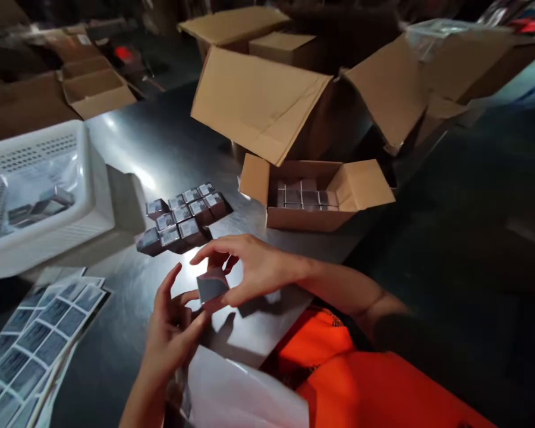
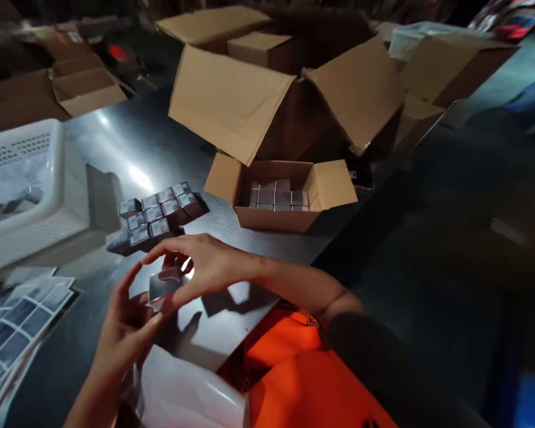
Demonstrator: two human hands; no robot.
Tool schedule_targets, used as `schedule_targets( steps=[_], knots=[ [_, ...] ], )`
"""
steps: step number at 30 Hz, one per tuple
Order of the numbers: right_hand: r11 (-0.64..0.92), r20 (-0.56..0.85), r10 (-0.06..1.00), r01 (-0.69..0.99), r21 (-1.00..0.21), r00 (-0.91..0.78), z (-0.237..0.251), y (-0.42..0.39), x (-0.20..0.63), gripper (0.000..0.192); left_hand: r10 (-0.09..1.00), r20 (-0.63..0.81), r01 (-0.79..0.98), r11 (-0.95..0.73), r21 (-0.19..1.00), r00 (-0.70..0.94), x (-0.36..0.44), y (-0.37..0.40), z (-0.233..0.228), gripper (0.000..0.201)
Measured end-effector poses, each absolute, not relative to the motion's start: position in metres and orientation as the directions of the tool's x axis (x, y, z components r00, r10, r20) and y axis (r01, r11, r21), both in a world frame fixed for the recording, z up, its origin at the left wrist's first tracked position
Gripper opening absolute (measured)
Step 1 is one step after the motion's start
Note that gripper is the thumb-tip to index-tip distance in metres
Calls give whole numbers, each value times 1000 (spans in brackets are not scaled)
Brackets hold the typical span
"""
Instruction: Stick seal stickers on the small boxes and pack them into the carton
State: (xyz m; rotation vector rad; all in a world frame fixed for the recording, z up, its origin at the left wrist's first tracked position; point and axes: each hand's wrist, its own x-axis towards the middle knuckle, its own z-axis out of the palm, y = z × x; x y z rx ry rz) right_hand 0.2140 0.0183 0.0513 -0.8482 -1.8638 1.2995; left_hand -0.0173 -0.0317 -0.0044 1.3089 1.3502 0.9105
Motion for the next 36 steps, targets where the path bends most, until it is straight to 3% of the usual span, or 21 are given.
schedule_targets(
  steps=[2,4,7,9,11,16,20,26,32,36],
  knots=[
    [425,309,852,215,-879,-422,68,6,241,53,987,-140,257,115,960,82,-15,-31,-3,90],
    [511,440,859,456,-729,-260,84,-5,278,51,993,-93,332,63,941,76,-15,-31,-3,82],
    [321,584,811,867,-381,-44,96,-4,340,43,993,-47,456,-7,890,107,-14,-33,-6,69],
    [196,537,841,964,-180,-71,94,5,375,40,990,-50,485,-19,874,128,-13,-35,-8,64],
    [148,385,913,989,-15,-131,88,15,397,40,988,-61,495,-16,869,140,-11,-37,-8,62],
    [30,115,991,967,255,-61,83,28,401,32,990,-52,494,-18,869,128,-11,-36,-6,61],
    [-12,-1,1000,948,319,12,93,33,394,29,988,-37,520,-49,853,153,-15,-35,-4,59],
    [30,-10,1000,942,333,-28,95,42,390,41,979,-26,536,-87,840,200,-15,-35,-3,56],
    [25,-141,990,954,299,18,107,52,392,44,979,-18,526,-94,846,204,-16,-34,-1,55],
    [46,-127,992,957,286,-10,106,53,398,45,978,-30,546,-91,833,207,-17,-33,0,54]
  ],
)
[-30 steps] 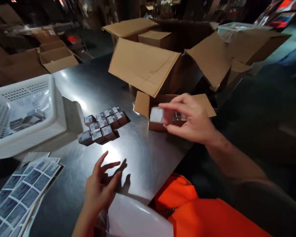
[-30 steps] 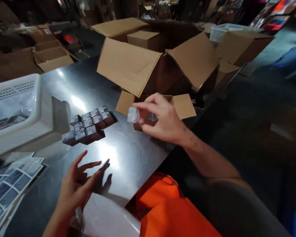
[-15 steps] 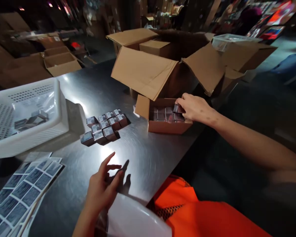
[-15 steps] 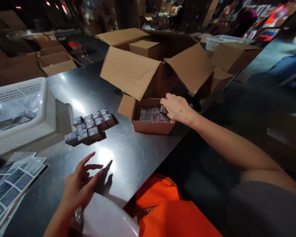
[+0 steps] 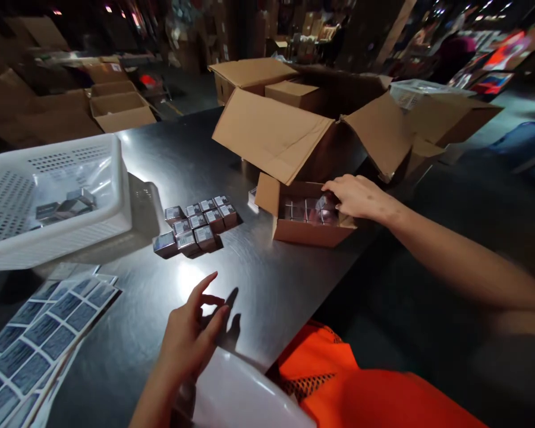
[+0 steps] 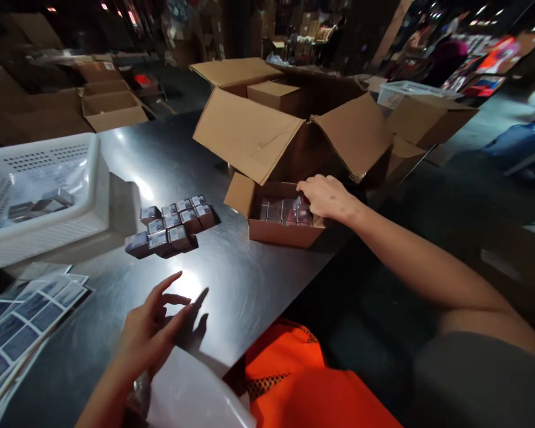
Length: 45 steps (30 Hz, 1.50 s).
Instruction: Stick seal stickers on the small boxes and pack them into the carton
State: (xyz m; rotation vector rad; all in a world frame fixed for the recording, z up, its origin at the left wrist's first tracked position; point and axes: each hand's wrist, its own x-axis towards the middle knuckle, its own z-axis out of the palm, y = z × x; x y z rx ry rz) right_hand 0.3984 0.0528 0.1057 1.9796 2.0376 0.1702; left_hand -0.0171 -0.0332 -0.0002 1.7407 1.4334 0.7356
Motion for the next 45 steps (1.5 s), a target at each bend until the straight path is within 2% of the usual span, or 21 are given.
schedule_targets(
  steps=[4,7,12,15,18,20,21,23,26,28,32,35,41,43,45],
  knots=[
    [53,-175,984,986,160,-25,94,51,400,31,977,-36,554,-89,828,212,-17,-33,-1,54],
    [42,-187,982,996,83,-25,91,50,398,32,977,-28,553,-95,828,210,-17,-33,-3,54],
    [6,-96,995,1000,-30,-9,97,50,397,38,987,14,573,-105,813,161,-20,-30,-4,51],
    [44,5,999,997,-65,-44,101,41,385,32,997,72,629,-81,773,41,-29,-21,-3,46],
    [216,135,971,968,-127,-199,100,21,344,34,973,143,690,23,724,-182,-38,-12,-2,40],
    [445,316,884,829,-339,-345,93,4,297,37,936,201,701,63,710,-288,-41,-7,-3,37],
    [528,348,846,729,-436,-404,88,-2,270,38,921,232,692,54,720,-314,-41,-6,-3,36],
    [648,305,749,555,-521,-588,72,-9,214,44,908,261,672,29,740,-327,-41,-4,-4,35],
    [636,183,662,414,-651,-727,45,1,147,61,902,264,666,35,745,-343,-43,-2,-3,34],
    [566,110,679,422,-708,-726,32,17,126,55,891,250,648,63,759,-379,-49,1,0,36],
    [479,93,768,472,-740,-634,26,39,130,40,881,180,633,159,757,-437,-67,10,3,36],
    [483,135,794,480,-733,-593,26,41,136,37,903,146,611,148,778,-404,-70,13,-1,31],
    [349,117,879,455,-820,-463,14,34,124,32,843,275,523,9,852,-463,-60,8,-4,27],
    [386,143,873,481,-787,-465,13,33,123,24,846,276,500,-12,866,-456,-60,7,-1,23],
    [476,189,843,534,-699,-504,13,33,123,21,859,237,480,11,877,-453,-61,8,1,21]
  ],
)
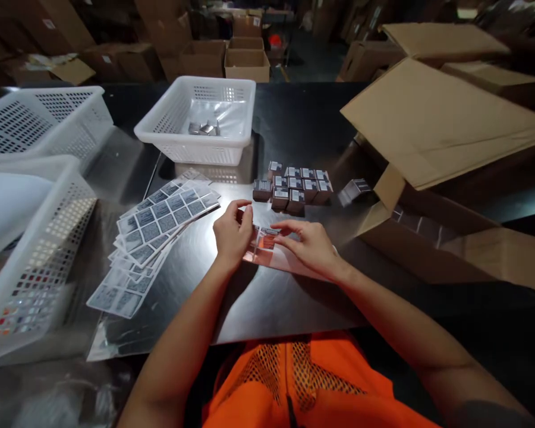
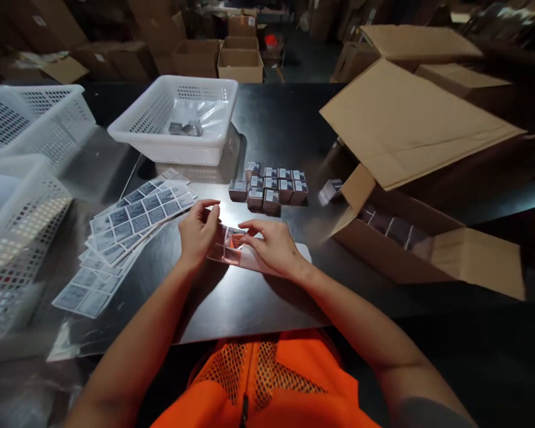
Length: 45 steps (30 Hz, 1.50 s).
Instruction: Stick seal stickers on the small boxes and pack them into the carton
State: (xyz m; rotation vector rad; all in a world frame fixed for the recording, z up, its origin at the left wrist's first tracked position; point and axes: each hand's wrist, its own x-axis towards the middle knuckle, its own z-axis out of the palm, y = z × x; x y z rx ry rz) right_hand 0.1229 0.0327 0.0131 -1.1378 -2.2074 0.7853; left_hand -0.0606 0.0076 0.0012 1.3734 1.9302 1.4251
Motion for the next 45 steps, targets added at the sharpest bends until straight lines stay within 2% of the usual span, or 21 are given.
schedule_targets(
  steps=[3,5,6,9,10,11,13,15,17,19,22,26,28,29,31,32,34,38,45],
  knots=[
    [560,232,808,583,-588,-542,10,27,123,15,859,183,510,102,854,-478,-60,8,2,22],
    [646,336,756,559,-520,-561,7,19,123,9,852,161,549,166,819,-498,-61,9,1,22],
    [716,420,696,525,-460,-582,7,14,124,8,847,154,558,189,808,-509,-62,10,1,21],
    [912,639,409,313,-265,-652,10,6,131,10,826,151,557,220,800,-543,-69,13,-1,16],
    [933,674,359,270,-238,-646,13,9,135,11,823,151,555,222,802,-548,-72,14,-1,15],
    [935,693,354,269,-233,-628,16,15,139,14,824,151,552,219,804,-546,-74,15,-1,14],
    [875,682,466,407,-262,-564,21,36,147,30,840,155,548,189,815,-520,-75,15,0,15],
    [753,602,620,596,-278,-503,20,63,153,50,864,175,548,132,826,-472,-71,13,0,16],
    [670,512,708,692,-270,-486,15,84,155,61,887,208,551,61,832,-412,-64,10,1,18],
    [657,477,726,704,-268,-496,6,95,155,62,905,246,549,-17,836,-347,-58,8,0,23],
    [677,500,711,673,-297,-494,-10,92,160,60,929,280,524,-118,843,-243,-53,2,0,31],
    [647,515,744,648,-401,-425,-21,82,174,74,957,278,369,-228,901,-88,-54,-6,3,40],
    [601,525,789,581,-549,-320,-18,81,180,77,956,290,275,-269,923,-38,-54,-8,5,46],
    [569,519,818,483,-665,-249,-15,81,181,80,957,288,248,-273,930,-26,-53,-9,6,48],
    [486,467,874,189,-853,-138,-8,82,182,88,968,249,262,-232,937,-33,-50,-9,7,45],
    [441,433,893,50,-896,-119,-4,82,181,91,974,221,303,-197,932,-48,-49,-9,7,41],
    [359,377,915,-133,-924,-146,2,81,179,95,979,190,411,-142,900,-78,-45,-9,5,35],
    [201,275,936,-308,-930,-219,7,77,176,100,972,231,552,-169,817,-45,-40,-11,0,34],
    [164,251,924,-294,-942,-288,5,71,173,102,957,279,574,-187,798,-76,-38,-16,1,36]
  ],
)
